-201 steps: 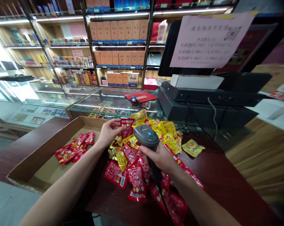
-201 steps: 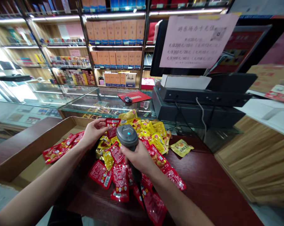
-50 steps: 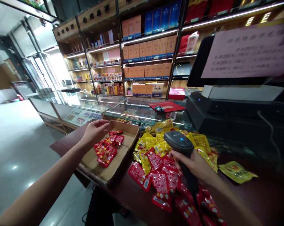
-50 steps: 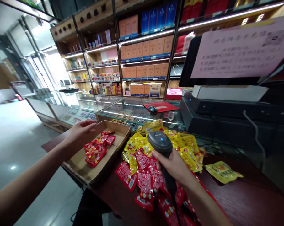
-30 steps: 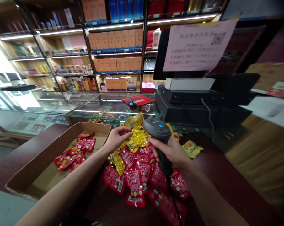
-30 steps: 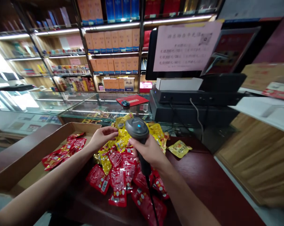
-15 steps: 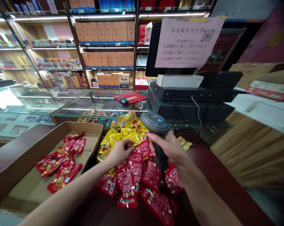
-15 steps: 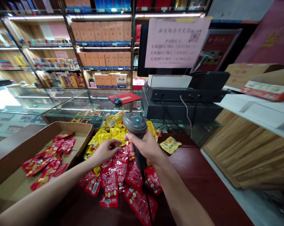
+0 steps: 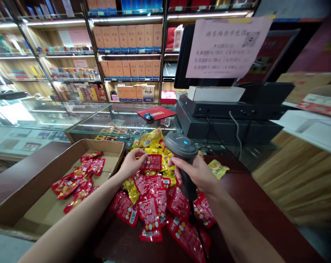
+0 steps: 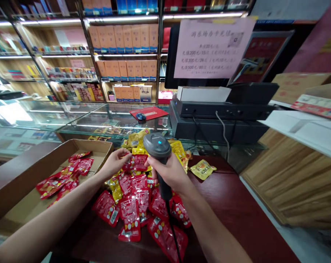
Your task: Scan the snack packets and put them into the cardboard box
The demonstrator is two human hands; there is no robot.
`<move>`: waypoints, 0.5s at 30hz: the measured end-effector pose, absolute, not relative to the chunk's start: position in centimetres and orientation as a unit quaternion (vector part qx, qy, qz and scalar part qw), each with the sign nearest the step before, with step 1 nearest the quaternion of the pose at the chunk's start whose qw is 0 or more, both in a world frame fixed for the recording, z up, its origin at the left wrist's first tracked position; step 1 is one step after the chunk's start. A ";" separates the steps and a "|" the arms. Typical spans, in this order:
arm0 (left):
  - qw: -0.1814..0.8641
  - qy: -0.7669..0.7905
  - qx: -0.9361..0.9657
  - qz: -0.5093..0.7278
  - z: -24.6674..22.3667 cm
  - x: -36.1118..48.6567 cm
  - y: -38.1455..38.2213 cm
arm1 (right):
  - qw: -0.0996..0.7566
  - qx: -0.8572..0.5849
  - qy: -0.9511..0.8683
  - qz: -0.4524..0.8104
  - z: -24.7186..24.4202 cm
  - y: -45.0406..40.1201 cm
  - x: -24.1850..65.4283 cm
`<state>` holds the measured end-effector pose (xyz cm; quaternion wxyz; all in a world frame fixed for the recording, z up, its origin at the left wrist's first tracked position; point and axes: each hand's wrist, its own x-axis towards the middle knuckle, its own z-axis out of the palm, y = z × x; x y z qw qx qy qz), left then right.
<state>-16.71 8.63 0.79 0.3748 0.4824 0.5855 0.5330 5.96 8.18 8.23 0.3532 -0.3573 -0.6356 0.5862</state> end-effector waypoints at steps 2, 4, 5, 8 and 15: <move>0.432 0.577 0.406 0.562 1.3 -17.7 8.6 | 0.352 -0.359 -0.640 0.581 8.0 8.1 5.7; 0.471 0.570 0.364 0.566 1.6 -18.6 8.5 | 0.347 -0.359 -0.640 0.584 7.7 8.1 5.4; 0.484 0.567 0.356 0.564 1.7 -19.1 8.5 | 0.340 -0.361 -0.639 0.588 7.5 8.1 5.3; 0.517 0.545 0.363 0.551 1.8 -20.0 8.3 | 0.309 -0.367 -0.639 0.602 6.9 8.1 4.7; 0.461 0.563 0.457 0.512 2.2 -20.0 7.6 | 0.274 -0.336 -0.695 0.574 6.1 7.4 3.5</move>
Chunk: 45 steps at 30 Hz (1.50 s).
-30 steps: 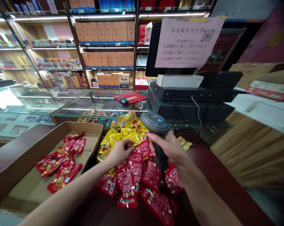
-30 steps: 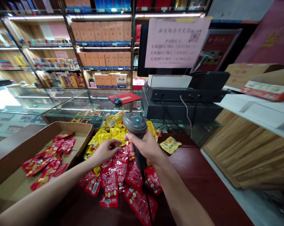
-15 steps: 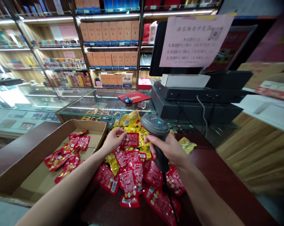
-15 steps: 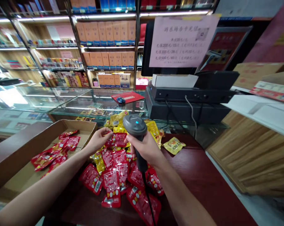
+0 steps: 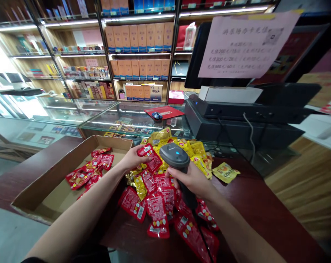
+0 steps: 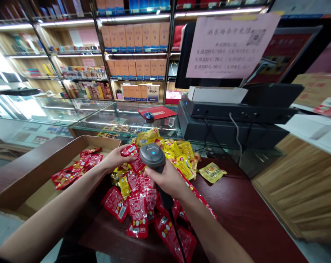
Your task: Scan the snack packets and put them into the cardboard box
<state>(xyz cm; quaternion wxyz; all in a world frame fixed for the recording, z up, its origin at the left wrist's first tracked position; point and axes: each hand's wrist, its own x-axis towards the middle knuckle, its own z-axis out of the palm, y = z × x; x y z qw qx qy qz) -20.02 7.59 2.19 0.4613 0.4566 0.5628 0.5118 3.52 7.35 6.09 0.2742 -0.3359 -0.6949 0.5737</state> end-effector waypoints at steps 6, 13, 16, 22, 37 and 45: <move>0.466 0.508 0.473 0.548 1.9 -19.8 8.0 | 0.262 -0.324 -0.694 0.587 6.1 6.8 2.9; 0.484 0.487 0.478 0.548 1.6 -20.1 8.1 | 0.258 -0.324 -0.699 0.583 6.3 6.7 2.9; 0.488 0.481 0.478 0.551 1.5 -20.0 8.1 | 0.259 -0.324 -0.701 0.580 6.4 6.6 2.8; 0.479 0.481 0.479 0.556 1.5 -19.8 8.1 | 0.258 -0.325 -0.703 0.578 6.4 6.7 2.7; 0.399 0.517 0.476 0.589 3.5 -22.3 7.3 | 0.260 -0.338 -0.715 0.553 5.6 6.8 3.1; 0.273 0.580 0.453 0.620 8.9 -32.4 -0.8 | 0.256 -0.350 -0.694 0.575 6.2 5.0 2.1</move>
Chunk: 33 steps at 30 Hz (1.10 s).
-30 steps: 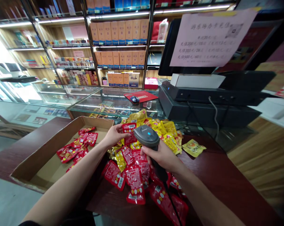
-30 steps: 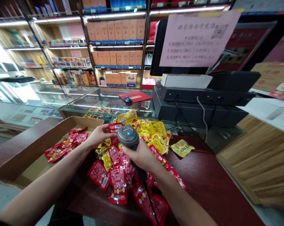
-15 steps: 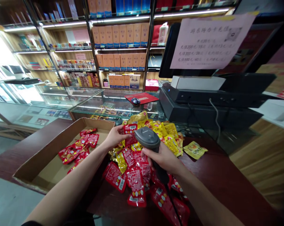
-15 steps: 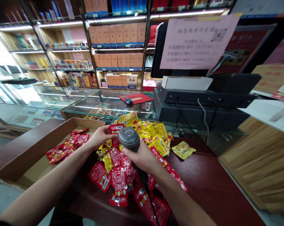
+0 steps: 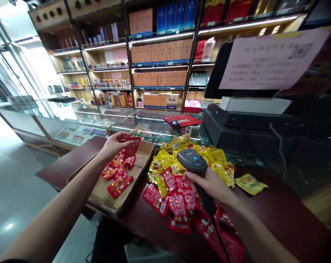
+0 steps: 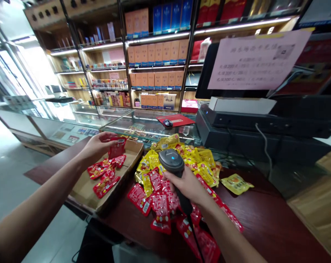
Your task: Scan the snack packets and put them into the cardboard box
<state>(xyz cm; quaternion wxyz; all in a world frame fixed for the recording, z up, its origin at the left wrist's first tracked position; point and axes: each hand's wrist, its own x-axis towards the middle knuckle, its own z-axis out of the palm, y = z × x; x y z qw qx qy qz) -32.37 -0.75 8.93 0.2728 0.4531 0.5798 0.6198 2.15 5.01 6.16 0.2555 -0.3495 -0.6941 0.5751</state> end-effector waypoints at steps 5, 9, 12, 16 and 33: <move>0.230 0.587 0.446 0.635 9.9 -33.9 -4.3 | 0.259 -0.349 -0.681 0.589 7.5 2.7 1.3; 0.257 0.580 0.504 0.586 8.1 -30.3 -3.7 | 0.277 -0.373 -0.670 0.580 8.4 0.9 1.8; 0.288 0.571 0.560 0.527 5.4 -25.4 -2.2 | 0.294 -0.398 -0.641 0.587 8.2 -0.3 3.0; 0.303 0.554 0.639 0.438 1.6 -19.5 -0.9 | 0.330 -0.423 -0.606 0.587 7.2 -1.8 5.3; 0.222 0.587 0.721 0.292 -3.1 -15.8 -2.6 | 0.407 -0.456 -0.552 0.568 3.4 -7.4 6.4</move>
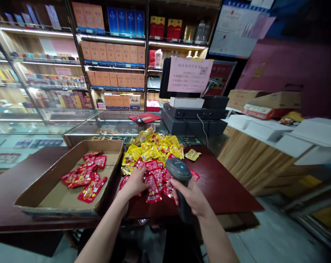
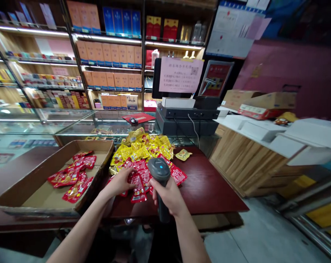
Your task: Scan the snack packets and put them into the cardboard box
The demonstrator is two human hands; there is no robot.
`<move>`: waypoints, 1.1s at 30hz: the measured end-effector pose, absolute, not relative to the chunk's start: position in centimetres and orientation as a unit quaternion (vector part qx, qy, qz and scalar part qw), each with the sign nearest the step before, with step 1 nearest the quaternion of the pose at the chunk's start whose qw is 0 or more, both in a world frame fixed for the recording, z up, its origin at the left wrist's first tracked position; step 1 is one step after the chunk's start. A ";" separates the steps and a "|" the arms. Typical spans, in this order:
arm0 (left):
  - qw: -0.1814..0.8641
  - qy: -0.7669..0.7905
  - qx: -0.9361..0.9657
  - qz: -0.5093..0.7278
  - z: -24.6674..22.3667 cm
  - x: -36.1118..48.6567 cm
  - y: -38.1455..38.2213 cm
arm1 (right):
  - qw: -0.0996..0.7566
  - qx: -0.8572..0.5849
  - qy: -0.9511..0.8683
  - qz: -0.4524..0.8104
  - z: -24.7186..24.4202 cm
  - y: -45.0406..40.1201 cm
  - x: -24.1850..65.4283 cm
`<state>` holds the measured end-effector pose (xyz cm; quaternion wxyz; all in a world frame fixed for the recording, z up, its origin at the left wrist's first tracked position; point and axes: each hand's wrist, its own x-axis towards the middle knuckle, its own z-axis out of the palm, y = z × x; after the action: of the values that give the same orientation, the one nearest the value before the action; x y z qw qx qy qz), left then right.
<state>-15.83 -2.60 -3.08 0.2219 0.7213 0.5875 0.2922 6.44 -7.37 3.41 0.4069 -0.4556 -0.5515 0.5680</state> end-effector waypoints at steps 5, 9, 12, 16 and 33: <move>0.357 0.572 0.660 0.332 -2.7 -16.7 -2.7 | 0.417 -0.452 -0.551 0.565 3.0 -7.8 5.5; 0.488 0.531 0.533 0.442 -2.2 -16.8 -2.8 | 0.443 -0.433 -0.553 0.557 3.2 -8.4 5.2; 0.565 0.458 0.386 0.567 -2.6 -15.5 -2.5 | 0.457 -0.443 -0.549 0.541 3.6 -9.2 5.0; 0.590 0.402 0.296 0.634 -3.8 -13.2 -2.0 | 0.468 -0.472 -0.560 0.494 3.9 -10.0 4.2; 0.532 0.391 0.376 0.650 -2.6 -12.4 -2.0 | 0.457 -0.489 -0.562 0.486 2.4 -10.3 -0.3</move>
<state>-12.39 -1.99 -2.64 0.5322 0.3765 0.3913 0.6496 -0.27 -10.30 2.36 0.4571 -0.4892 -0.5621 0.4856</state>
